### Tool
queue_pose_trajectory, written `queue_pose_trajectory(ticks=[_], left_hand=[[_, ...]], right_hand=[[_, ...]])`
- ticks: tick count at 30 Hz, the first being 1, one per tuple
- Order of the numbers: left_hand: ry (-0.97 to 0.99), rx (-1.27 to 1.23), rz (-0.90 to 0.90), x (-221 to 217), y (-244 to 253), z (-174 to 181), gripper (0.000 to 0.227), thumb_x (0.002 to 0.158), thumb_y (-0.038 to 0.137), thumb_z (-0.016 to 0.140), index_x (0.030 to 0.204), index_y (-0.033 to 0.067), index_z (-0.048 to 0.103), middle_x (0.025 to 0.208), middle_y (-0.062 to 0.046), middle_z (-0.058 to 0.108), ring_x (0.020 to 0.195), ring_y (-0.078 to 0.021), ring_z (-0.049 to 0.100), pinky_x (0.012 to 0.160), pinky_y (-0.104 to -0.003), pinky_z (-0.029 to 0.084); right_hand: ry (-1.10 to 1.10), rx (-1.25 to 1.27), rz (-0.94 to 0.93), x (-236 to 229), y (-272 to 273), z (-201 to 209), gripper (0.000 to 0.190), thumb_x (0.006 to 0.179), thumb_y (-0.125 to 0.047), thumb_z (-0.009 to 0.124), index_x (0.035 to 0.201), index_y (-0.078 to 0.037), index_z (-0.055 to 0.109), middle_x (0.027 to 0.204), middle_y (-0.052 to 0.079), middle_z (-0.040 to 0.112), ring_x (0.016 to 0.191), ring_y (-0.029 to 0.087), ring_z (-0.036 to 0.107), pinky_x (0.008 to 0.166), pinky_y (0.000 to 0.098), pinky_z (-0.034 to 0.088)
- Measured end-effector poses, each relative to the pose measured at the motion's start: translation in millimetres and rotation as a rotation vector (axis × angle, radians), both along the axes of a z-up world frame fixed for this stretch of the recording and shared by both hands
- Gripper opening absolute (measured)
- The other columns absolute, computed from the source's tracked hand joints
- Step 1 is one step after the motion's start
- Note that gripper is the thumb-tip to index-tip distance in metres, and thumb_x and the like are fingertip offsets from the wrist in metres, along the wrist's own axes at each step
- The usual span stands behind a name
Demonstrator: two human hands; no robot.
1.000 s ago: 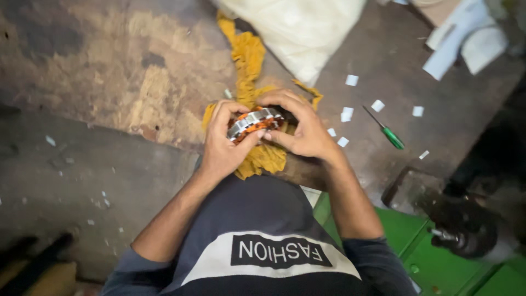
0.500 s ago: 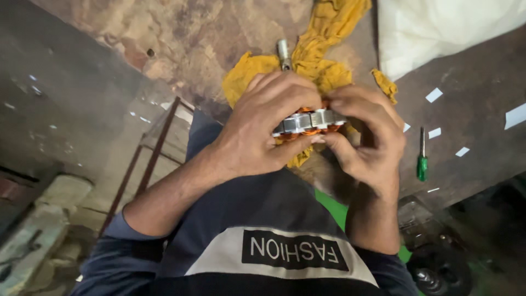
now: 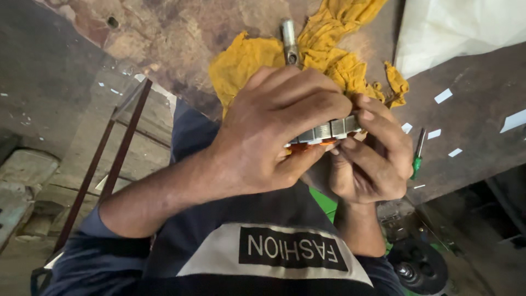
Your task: The person holds a cylindrical electrical component with copper windings and uses a green-handled screwdriver to press and adjust small white insulating pieces into slots around the circumference. The person rotates the component to access different sections and continues inserting the pieces until the end of the clip.
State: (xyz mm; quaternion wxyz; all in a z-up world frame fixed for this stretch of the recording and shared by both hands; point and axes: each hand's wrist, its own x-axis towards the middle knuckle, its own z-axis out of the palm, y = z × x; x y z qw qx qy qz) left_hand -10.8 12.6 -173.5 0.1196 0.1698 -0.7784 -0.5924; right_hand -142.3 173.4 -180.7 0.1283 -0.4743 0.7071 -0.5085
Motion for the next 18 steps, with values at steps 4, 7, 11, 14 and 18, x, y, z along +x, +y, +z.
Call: queue_pose_trajectory(ticks=[4, 7, 11, 14, 18], left_hand=[[0.036, -0.013, 0.039, -3, 6, 0, 0.032, 0.1, 0.019, 0.077, 0.127, 0.0139, 0.06, 0.118, 0.001, 0.062, 0.109, -0.0158, 0.062, 0.096, -0.038, 0.043], [0.037, -0.008, 0.044, -6, 5, 2, 0.033, 0.099, 0.016, 0.077, 0.127, 0.0129, 0.059, 0.117, 0.0, 0.062, 0.105, -0.0159, 0.062, 0.093, -0.038, 0.043], [0.057, -0.005, 0.047, -13, -1, 2, 0.036, 0.093, 0.012, 0.078, 0.123, 0.0114, 0.058, 0.109, -0.001, 0.06, 0.098, -0.0168, 0.062, 0.088, -0.04, 0.043], [0.051, -0.014, 0.068, -13, -2, 7, 0.042, 0.085, 0.012, 0.079, 0.12, 0.0087, 0.057, 0.104, -0.004, 0.058, 0.093, -0.019, 0.062, 0.084, -0.043, 0.044], [0.055, 0.022, 0.105, -17, -2, 7, 0.045, 0.084, 0.009, 0.079, 0.122, 0.0051, 0.054, 0.105, -0.006, 0.056, 0.09, -0.0198, 0.062, 0.083, -0.043, 0.047]], right_hand=[[0.083, 0.071, 0.002, 3, 5, 2, 0.02, 0.09, -0.006, 0.08, 0.096, 0.004, 0.063, 0.118, 0.025, 0.063, 0.117, 0.049, 0.067, 0.105, 0.0574, 0.06], [0.052, 0.139, 0.01, -6, 4, 12, 0.018, 0.087, -0.005, 0.078, 0.09, 0.005, 0.064, 0.112, 0.026, 0.064, 0.113, 0.049, 0.069, 0.099, 0.0563, 0.061], [-0.349, 0.141, 0.065, -32, -1, 21, 0.026, 0.084, -0.018, 0.082, 0.095, 0.002, 0.069, 0.111, 0.017, 0.069, 0.109, 0.03, 0.071, 0.101, 0.0479, 0.061], [-0.445, 0.201, 0.062, -50, -8, 23, 0.03, 0.081, -0.018, 0.084, 0.097, 0.001, 0.068, 0.104, 0.014, 0.071, 0.103, 0.026, 0.073, 0.092, 0.04, 0.061], [-0.385, 0.308, 0.226, -72, -18, 30, 0.024, 0.08, -0.013, 0.082, 0.097, 0.0, 0.071, 0.099, 0.016, 0.072, 0.094, 0.024, 0.074, 0.08, 0.0328, 0.063]])
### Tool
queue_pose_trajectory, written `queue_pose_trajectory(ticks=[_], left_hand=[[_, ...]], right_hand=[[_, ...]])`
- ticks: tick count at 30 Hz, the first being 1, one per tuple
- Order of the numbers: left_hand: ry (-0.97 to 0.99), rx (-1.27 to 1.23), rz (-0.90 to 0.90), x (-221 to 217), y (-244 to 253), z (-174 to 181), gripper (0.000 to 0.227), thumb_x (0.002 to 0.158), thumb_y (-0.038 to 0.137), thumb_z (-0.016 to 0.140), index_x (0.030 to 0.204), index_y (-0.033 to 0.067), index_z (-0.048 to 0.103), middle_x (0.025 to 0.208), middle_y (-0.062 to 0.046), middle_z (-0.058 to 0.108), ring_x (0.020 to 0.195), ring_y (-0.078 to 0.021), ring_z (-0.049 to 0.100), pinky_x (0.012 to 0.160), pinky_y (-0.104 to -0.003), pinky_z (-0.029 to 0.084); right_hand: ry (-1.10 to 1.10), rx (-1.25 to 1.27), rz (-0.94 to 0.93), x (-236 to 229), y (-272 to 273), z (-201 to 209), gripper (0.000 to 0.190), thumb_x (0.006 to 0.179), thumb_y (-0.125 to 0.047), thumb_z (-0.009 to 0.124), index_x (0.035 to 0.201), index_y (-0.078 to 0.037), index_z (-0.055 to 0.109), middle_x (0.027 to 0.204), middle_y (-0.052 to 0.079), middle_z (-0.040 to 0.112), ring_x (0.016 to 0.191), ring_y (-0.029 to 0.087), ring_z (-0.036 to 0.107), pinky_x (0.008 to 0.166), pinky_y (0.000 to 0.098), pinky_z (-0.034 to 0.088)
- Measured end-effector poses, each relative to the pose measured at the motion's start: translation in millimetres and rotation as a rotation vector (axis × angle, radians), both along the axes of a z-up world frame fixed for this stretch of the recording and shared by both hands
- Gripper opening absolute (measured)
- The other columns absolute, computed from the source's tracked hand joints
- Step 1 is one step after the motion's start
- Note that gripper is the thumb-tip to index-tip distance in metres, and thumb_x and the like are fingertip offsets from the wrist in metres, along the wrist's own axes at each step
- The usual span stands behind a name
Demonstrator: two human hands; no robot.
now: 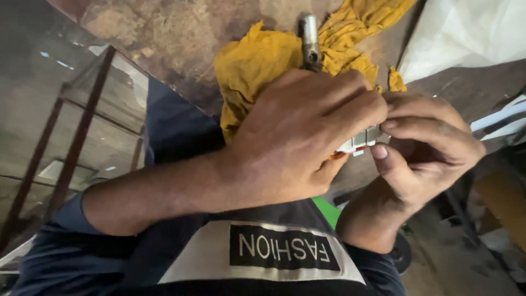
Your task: The person holds a cylindrical electrical component with copper windings and uses a green-handled screwdriver to press and adjust small white insulating pieces into slots around the circumference. The person rotates the component to access different sections and continues inserting the pieces until the end of the clip.
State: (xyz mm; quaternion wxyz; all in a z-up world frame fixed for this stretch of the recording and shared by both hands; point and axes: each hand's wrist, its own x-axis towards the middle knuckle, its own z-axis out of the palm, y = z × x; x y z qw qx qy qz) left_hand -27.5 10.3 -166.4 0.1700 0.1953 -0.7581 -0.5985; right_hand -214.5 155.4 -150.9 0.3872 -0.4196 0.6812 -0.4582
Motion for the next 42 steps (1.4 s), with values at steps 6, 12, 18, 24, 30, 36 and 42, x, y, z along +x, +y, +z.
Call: queue_pose_trajectory(ticks=[6, 12, 18, 24, 30, 36, 42], left_hand=[[-0.039, 0.018, 0.007, -4, 5, -3, 0.04, 0.085, 0.014, 0.08, 0.115, 0.0032, 0.056, 0.1, -0.007, 0.057, 0.084, -0.0207, 0.062, 0.079, -0.043, 0.049], [0.006, -0.008, 0.111, -3, 5, -3, 0.031, 0.089, 0.011, 0.073, 0.112, 0.0022, 0.054, 0.1, -0.008, 0.06, 0.087, -0.021, 0.064, 0.08, -0.041, 0.049], [0.003, 0.0, 0.122, -1, 4, -3, 0.022, 0.092, 0.007, 0.069, 0.109, 0.0017, 0.057, 0.1, -0.009, 0.061, 0.083, -0.0198, 0.063, 0.079, -0.039, 0.049], [0.008, 0.018, 0.105, -3, 6, -5, 0.022, 0.087, 0.002, 0.07, 0.104, 0.0006, 0.057, 0.093, -0.009, 0.059, 0.074, -0.0201, 0.059, 0.072, -0.039, 0.049], [0.001, 0.019, 0.085, 1, 1, -3, 0.027, 0.088, 0.0, 0.069, 0.111, 0.0003, 0.054, 0.1, -0.01, 0.057, 0.082, -0.0208, 0.06, 0.08, -0.041, 0.049], [0.026, 0.104, 0.099, 0, -2, -1, 0.03, 0.088, 0.0, 0.071, 0.112, 0.0002, 0.053, 0.101, -0.011, 0.058, 0.084, -0.023, 0.064, 0.081, -0.045, 0.05], [0.04, 0.174, 0.155, 5, 1, -1, 0.033, 0.096, -0.001, 0.071, 0.123, 0.0029, 0.052, 0.112, -0.01, 0.056, 0.095, -0.0223, 0.064, 0.086, -0.041, 0.053]], right_hand=[[0.022, 0.073, 0.107, -15, -1, 7, 0.024, 0.078, -0.011, 0.083, 0.096, 0.001, 0.071, 0.098, 0.015, 0.072, 0.086, 0.021, 0.073, 0.071, 0.0287, 0.062], [0.065, 0.065, 0.021, -8, 6, 6, 0.022, 0.077, -0.012, 0.083, 0.091, 0.0, 0.072, 0.092, 0.014, 0.073, 0.076, 0.018, 0.074, 0.068, 0.0286, 0.063], [0.07, 0.019, -0.002, -3, 9, 3, 0.02, 0.081, -0.012, 0.084, 0.092, -0.001, 0.071, 0.094, 0.014, 0.074, 0.088, 0.023, 0.076, 0.073, 0.0324, 0.065], [0.04, 0.017, -0.02, -3, 8, 4, 0.019, 0.08, -0.011, 0.084, 0.09, -0.002, 0.071, 0.094, 0.016, 0.073, 0.089, 0.024, 0.076, 0.082, 0.0385, 0.066], [0.041, 0.014, -0.07, 5, 11, 6, 0.019, 0.082, -0.012, 0.085, 0.091, -0.002, 0.072, 0.095, 0.016, 0.074, 0.091, 0.024, 0.077, 0.079, 0.0357, 0.066], [-0.049, 0.124, 0.031, -19, 16, 7, 0.023, 0.083, -0.013, 0.087, 0.096, -0.001, 0.072, 0.099, 0.017, 0.073, 0.083, 0.022, 0.074, 0.074, 0.0317, 0.064], [-0.149, 0.219, 0.249, -37, -24, 11, 0.012, 0.09, -0.013, 0.077, 0.095, -0.004, 0.07, 0.093, 0.015, 0.074, 0.079, 0.019, 0.076, 0.072, 0.0333, 0.06]])
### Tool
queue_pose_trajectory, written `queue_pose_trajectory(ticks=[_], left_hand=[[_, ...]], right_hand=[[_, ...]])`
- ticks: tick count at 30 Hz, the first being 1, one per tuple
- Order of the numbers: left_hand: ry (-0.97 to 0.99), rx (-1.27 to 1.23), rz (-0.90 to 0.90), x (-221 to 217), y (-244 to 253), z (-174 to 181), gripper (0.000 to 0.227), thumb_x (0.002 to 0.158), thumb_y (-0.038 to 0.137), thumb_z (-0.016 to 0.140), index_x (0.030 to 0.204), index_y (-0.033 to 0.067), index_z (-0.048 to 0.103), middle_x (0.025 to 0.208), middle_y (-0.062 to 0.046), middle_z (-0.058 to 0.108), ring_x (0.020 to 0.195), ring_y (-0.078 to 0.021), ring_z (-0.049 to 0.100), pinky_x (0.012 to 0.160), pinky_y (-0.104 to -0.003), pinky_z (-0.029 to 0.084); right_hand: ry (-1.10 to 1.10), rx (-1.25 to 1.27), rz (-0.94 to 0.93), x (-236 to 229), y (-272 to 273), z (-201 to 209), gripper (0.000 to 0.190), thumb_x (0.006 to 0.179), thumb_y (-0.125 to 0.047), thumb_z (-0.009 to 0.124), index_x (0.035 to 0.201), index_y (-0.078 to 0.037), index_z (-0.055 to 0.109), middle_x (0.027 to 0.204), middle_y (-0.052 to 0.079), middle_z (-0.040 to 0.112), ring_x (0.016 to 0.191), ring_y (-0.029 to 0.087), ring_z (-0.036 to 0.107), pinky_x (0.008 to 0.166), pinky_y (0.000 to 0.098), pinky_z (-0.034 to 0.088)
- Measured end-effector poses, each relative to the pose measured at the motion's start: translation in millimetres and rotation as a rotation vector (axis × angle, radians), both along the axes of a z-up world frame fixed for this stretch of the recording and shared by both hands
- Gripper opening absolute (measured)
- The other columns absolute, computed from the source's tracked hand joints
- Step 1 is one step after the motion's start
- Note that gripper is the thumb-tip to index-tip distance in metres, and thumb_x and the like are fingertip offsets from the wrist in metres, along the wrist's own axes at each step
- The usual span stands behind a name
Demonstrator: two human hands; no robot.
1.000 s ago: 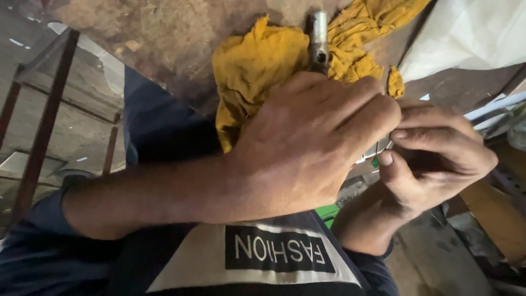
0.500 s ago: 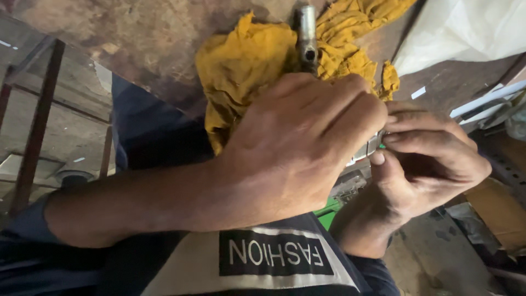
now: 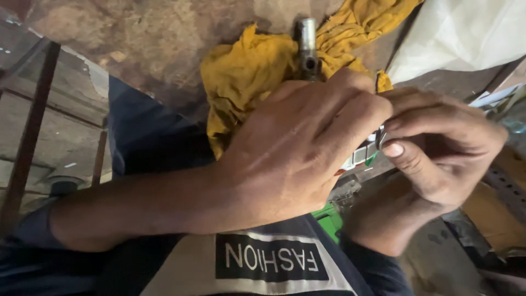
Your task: The person holds a cylindrical electrical component with copper windings and uses a green-handled screwdriver to press and adjust small white insulating pieces into slots around the circumference. The person rotates the component to access different sections and continues inserting the pieces until the end of the clip.
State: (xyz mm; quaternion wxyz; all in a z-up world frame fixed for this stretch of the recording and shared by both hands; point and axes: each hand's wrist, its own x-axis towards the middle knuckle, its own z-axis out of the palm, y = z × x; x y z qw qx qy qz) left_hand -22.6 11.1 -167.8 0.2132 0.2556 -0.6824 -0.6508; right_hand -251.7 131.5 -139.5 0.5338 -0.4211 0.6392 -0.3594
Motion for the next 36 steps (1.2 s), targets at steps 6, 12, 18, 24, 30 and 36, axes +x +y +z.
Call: queue_pose_trajectory(ticks=[6, 12, 18, 24, 30, 36], left_hand=[[-0.09, -0.241, -0.049, -2, 1, -7, 0.036, 0.087, 0.01, 0.078, 0.115, 0.0044, 0.056, 0.109, -0.011, 0.057, 0.101, -0.0272, 0.061, 0.095, -0.046, 0.049], [-0.065, -0.434, -0.028, 35, 6, 6, 0.039, 0.081, 0.02, 0.087, 0.109, 0.0082, 0.064, 0.106, -0.006, 0.06, 0.1, -0.0258, 0.059, 0.098, -0.048, 0.04], [-0.196, -0.291, 0.037, 64, 40, 16, 0.031, 0.086, 0.028, 0.092, 0.098, 0.008, 0.071, 0.1, -0.002, 0.065, 0.096, -0.024, 0.064, 0.095, -0.044, 0.046], [-0.157, -0.142, 0.036, 78, 54, 39, 0.069, 0.071, 0.016, 0.067, 0.135, -0.0068, 0.053, 0.132, -0.019, 0.055, 0.122, -0.0357, 0.052, 0.108, -0.044, 0.041], [-0.225, -0.242, 0.083, 63, 42, 30, 0.048, 0.093, 0.01, 0.079, 0.136, -0.0003, 0.062, 0.129, -0.016, 0.063, 0.122, -0.0309, 0.06, 0.108, -0.04, 0.049], [-0.102, -0.245, 0.041, 68, 24, 24, 0.05, 0.085, 0.008, 0.081, 0.129, -0.001, 0.061, 0.135, -0.021, 0.061, 0.123, -0.0346, 0.065, 0.106, -0.039, 0.051]], right_hand=[[-0.181, 0.102, 0.286, -7, -37, 3, 0.016, 0.097, -0.013, 0.069, 0.105, 0.0, 0.068, 0.102, 0.016, 0.072, 0.09, 0.022, 0.075, 0.083, 0.0344, 0.063], [0.025, 0.116, 0.008, 41, 4, 30, 0.012, 0.096, -0.008, 0.075, 0.105, 0.0, 0.073, 0.1, 0.014, 0.076, 0.083, 0.017, 0.076, 0.079, 0.0299, 0.06], [0.166, 0.074, -0.564, 144, 43, 48, 0.02, 0.094, 0.002, 0.078, 0.112, 0.005, 0.07, 0.107, 0.013, 0.07, 0.098, 0.014, 0.069, 0.088, 0.0277, 0.059], [-0.222, -0.064, -0.668, 177, 60, 38, 0.036, 0.097, 0.006, 0.065, 0.132, 0.002, 0.058, 0.128, 0.01, 0.064, 0.119, 0.016, 0.068, 0.103, 0.0299, 0.061], [0.495, -0.181, -0.587, 144, 103, 41, 0.019, 0.093, 0.003, 0.068, 0.11, -0.002, 0.072, 0.116, 0.009, 0.074, 0.11, 0.02, 0.072, 0.1, 0.0308, 0.057], [1.301, 0.087, -0.555, 69, 203, -21, 0.028, 0.094, -0.004, 0.078, 0.119, 0.003, 0.068, 0.113, 0.02, 0.065, 0.105, 0.041, 0.059, 0.094, 0.0458, 0.048]])
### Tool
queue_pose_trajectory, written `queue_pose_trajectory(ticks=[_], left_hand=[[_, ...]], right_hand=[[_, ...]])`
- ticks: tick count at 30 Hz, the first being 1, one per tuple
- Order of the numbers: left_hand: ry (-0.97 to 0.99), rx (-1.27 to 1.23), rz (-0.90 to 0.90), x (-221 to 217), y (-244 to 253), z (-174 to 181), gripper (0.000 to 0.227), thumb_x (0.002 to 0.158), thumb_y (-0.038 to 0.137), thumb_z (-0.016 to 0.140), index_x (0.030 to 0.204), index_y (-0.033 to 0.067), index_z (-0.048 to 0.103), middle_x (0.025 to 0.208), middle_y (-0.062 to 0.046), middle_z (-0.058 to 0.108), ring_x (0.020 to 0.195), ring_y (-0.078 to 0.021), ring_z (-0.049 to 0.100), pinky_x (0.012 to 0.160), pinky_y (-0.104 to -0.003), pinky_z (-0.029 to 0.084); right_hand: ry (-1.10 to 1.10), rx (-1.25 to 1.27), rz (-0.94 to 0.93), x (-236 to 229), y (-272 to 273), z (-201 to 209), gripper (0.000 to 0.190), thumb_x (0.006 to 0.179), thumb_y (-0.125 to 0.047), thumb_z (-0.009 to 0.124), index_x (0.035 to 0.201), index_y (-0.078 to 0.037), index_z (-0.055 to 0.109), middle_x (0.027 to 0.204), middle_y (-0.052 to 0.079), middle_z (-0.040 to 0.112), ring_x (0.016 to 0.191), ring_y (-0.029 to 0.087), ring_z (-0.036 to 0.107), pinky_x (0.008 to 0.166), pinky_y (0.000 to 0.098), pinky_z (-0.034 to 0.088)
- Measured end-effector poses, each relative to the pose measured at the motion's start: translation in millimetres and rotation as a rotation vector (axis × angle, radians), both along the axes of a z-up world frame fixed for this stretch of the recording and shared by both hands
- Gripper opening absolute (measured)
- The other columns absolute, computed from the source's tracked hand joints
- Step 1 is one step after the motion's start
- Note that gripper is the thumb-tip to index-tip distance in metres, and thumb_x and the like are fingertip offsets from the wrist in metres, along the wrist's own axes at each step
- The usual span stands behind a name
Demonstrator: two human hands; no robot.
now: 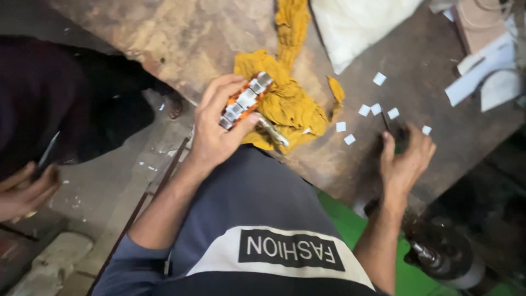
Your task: The person holds a cylindrical electrical component with copper windings and uses a green-handled screwdriver to press and adjust small white insulating pieces into slots around the circumference. The person rotates the component to access different sections and continues inserting the pieces until the end of the clip.
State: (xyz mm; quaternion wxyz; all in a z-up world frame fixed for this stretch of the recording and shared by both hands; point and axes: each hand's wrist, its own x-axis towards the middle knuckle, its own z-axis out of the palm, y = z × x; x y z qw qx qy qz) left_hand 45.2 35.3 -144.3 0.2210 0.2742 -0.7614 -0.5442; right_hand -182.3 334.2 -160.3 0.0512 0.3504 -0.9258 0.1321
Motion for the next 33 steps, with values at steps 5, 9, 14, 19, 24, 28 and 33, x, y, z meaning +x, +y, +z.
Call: queue_pose_trajectory(ticks=[5, 9, 14, 19, 24, 28, 33], left_hand=[[0.024, 0.014, -0.03, -3, 1, -4, 0.05, 0.087, 0.015, 0.081, 0.13, -0.0019, 0.059, 0.137, -0.02, 0.064, 0.127, -0.0354, 0.066, 0.109, -0.041, 0.052], [0.008, 0.025, -0.03, -6, 3, -1, 0.046, 0.091, 0.013, 0.074, 0.132, -0.002, 0.061, 0.139, -0.02, 0.065, 0.13, -0.0362, 0.067, 0.113, -0.041, 0.052], [0.001, 0.039, -0.077, -11, 3, 4, 0.046, 0.09, 0.011, 0.073, 0.132, -0.0027, 0.06, 0.138, -0.023, 0.063, 0.128, -0.0366, 0.067, 0.11, -0.04, 0.053], [0.017, 0.035, -0.087, -15, 1, 7, 0.046, 0.089, 0.01, 0.073, 0.131, -0.003, 0.06, 0.136, -0.023, 0.063, 0.127, -0.0368, 0.067, 0.109, -0.04, 0.054], [0.026, 0.047, -0.109, -17, -2, 9, 0.044, 0.091, 0.009, 0.073, 0.132, -0.0033, 0.06, 0.136, -0.023, 0.063, 0.128, -0.0372, 0.066, 0.109, -0.041, 0.054], [0.018, 0.042, -0.113, -17, -3, 9, 0.044, 0.091, 0.009, 0.073, 0.132, -0.0034, 0.06, 0.136, -0.023, 0.063, 0.128, -0.0377, 0.067, 0.109, -0.041, 0.054], [0.024, 0.036, -0.121, -17, -4, 6, 0.044, 0.091, 0.009, 0.074, 0.131, -0.0033, 0.06, 0.137, -0.023, 0.062, 0.127, -0.0377, 0.067, 0.107, -0.041, 0.055]], right_hand=[[-0.148, -0.118, -0.041, 7, 20, -36, 0.017, 0.101, 0.003, 0.069, 0.117, 0.0, 0.066, 0.11, 0.016, 0.063, 0.105, 0.035, 0.063, 0.096, 0.0413, 0.052], [-1.001, -0.552, -0.149, 34, -26, -3, 0.023, 0.102, -0.011, 0.06, 0.123, -0.001, 0.058, 0.101, 0.003, 0.063, 0.085, 0.011, 0.061, 0.073, 0.0251, 0.051], [-1.392, -0.351, 0.292, 66, -100, 25, 0.026, 0.103, -0.012, 0.056, 0.121, 0.002, 0.07, 0.104, 0.006, 0.072, 0.068, 0.009, 0.062, 0.063, 0.0239, 0.052], [-1.344, -0.326, 0.256, 69, -139, 26, 0.02, 0.105, -0.012, 0.061, 0.114, 0.003, 0.07, 0.092, 0.008, 0.069, 0.074, 0.011, 0.063, 0.066, 0.0259, 0.052], [-1.23, -0.392, 0.263, 71, -152, 20, 0.016, 0.104, -0.011, 0.065, 0.109, 0.004, 0.071, 0.093, 0.008, 0.073, 0.083, 0.013, 0.066, 0.076, 0.0273, 0.054], [-1.228, -0.414, 0.238, 73, -152, 17, 0.016, 0.103, -0.011, 0.067, 0.109, 0.004, 0.071, 0.095, 0.008, 0.074, 0.087, 0.013, 0.068, 0.079, 0.0276, 0.054], [-1.256, -0.475, 0.237, 74, -152, 13, 0.016, 0.104, -0.011, 0.066, 0.109, 0.004, 0.071, 0.098, 0.007, 0.074, 0.089, 0.011, 0.067, 0.081, 0.0263, 0.053]])
